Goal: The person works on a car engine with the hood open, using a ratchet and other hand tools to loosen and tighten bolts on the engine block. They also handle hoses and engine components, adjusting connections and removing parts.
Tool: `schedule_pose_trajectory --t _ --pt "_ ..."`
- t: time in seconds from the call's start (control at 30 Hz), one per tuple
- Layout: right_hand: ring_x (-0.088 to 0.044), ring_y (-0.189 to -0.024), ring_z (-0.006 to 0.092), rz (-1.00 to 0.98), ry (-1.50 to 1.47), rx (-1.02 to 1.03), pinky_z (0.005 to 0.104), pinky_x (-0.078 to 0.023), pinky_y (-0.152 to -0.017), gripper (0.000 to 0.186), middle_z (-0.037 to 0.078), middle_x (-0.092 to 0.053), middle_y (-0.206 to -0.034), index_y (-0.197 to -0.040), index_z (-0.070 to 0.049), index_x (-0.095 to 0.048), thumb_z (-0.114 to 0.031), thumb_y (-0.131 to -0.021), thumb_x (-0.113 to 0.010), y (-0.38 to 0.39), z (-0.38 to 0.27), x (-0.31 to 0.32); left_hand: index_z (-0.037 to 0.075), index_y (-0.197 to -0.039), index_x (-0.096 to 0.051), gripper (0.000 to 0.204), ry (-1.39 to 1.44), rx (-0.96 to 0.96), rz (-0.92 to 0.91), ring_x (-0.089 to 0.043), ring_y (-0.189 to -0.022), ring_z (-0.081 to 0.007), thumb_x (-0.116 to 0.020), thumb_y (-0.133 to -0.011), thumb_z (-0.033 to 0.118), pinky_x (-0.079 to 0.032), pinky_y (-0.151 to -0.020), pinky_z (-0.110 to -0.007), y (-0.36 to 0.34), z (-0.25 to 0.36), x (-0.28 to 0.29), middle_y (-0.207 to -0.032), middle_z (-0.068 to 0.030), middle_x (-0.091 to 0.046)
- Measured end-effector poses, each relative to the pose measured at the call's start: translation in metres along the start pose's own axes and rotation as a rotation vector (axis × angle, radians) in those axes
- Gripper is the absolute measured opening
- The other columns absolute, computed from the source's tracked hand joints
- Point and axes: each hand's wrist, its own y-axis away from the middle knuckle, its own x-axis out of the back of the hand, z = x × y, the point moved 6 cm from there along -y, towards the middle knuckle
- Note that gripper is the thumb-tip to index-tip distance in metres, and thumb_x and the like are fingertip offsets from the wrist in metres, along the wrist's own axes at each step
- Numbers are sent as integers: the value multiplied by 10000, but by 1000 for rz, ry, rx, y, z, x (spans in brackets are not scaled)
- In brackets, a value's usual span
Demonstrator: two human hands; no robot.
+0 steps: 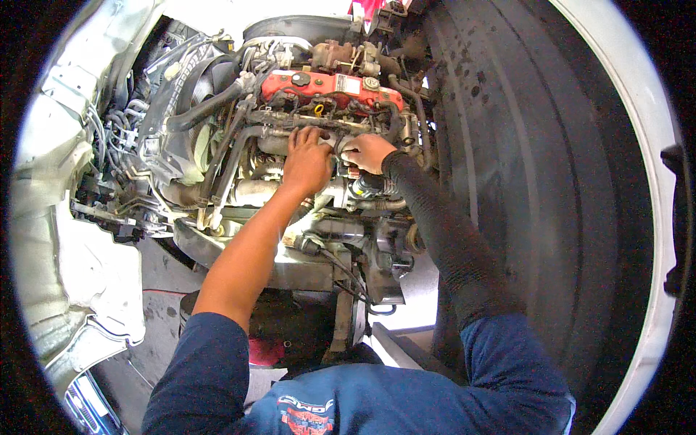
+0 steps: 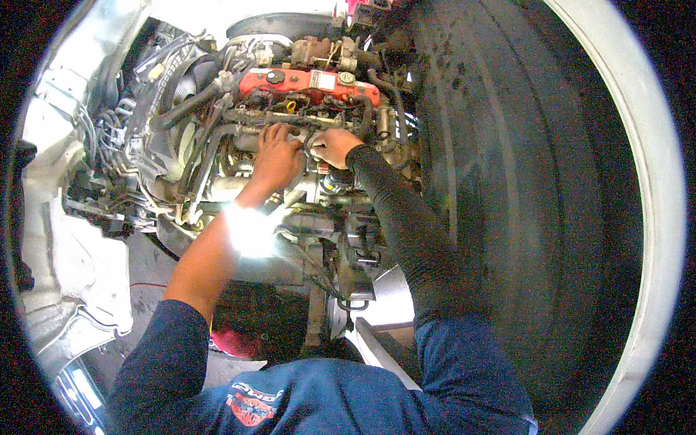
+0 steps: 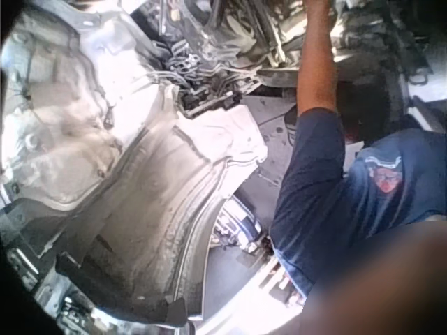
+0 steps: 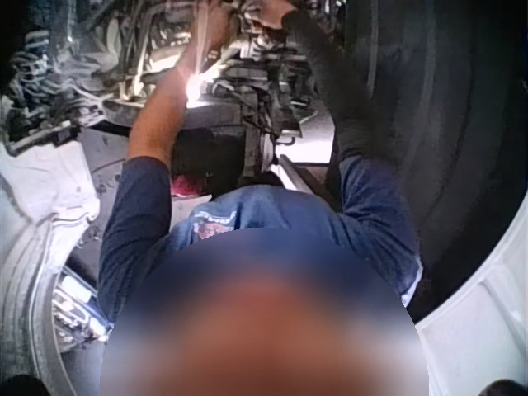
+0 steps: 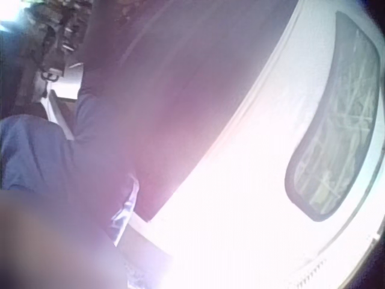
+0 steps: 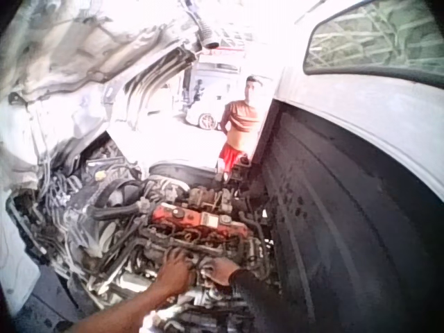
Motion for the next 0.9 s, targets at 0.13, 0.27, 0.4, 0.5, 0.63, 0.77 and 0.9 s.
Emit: schedule_pose_trajectory --t 0.13,0.27,0.4,0.5,0.63,0.77,0.9 --pt "-703 -1072 376 -93 10 67 448 -531 -957 395 200 -741 -1155 -1228 -86 -746 -369 -966 -661 -16 6 9 118 -1107 -786 283 -16 104 36 -409 -1402 -404 -721 -837 176 -250 -1223 -574 10 -6 6 -1410 -175 -569" --pt "-713 -1086 327 -237 36 87 400 -532 -968 475 165 -746 -1191 -1271 -58 -725 -427 -976 -667 -29 15 7 125 -1107 -785 318 13 106 62 -409 -1401 -402 -760 -824 269 -252 -1221 -577 11 -6 9 -1409 -165 -572" --pt "-729 -1041 285 -458 -325 -44 379 -552 -937 531 172 -759 -1133 -1226 -57 -744 -503 -941 -705 -39 33 -7 133 -1124 -785 455 7 125 -21 -386 -1416 -413 -783 -799 451 -236 -1230 -584 7 -8 8 -1418 -173 -564" --pt "-746 -955 214 -377 -162 99 345 -575 -880 520 139 -774 -1083 -1208 -31 -743 -479 -944 -734 -50 35 -4 149 -1145 -784 511 31 108 -12 -360 -1434 -430 -753 -838 556 -252 -1218 -586 7 -5 13 -1432 -194 -547" --pt "-759 -819 175 -465 -356 -53 312 -592 -824 534 112 -791 -1021 -1245 -42 -736 -481 -941 -742 -48 44 -11 160 -1131 -794 555 15 131 -22 -351 -1438 -442 -763 -815 615 -239 -1219 -597 5 -4 15 -1451 -199 -537" --pt "-762 -815 179 -461 -381 -69 306 -591 -818 536 121 -791 -1030 -1254 -47 -735 -478 -937 -745 -46 41 -13 172 -1127 -796 549 40 195 -30 -360 -1432 -441 -795 -789 605 -247 -1214 -602 1 -5 15 -1438 -206 -535" --pt "-735 -846 142 -425 -323 -72 307 -581 -803 410 63 -782 -985 -1163 -34 -756 -402 -987 -712 -45 34 -8 173 -1123 -795 546 47 241 -44 -371 -1423 -434 -828 -765 584 -265 -1208 -598 2 -4 12 -1427 -196 -538"
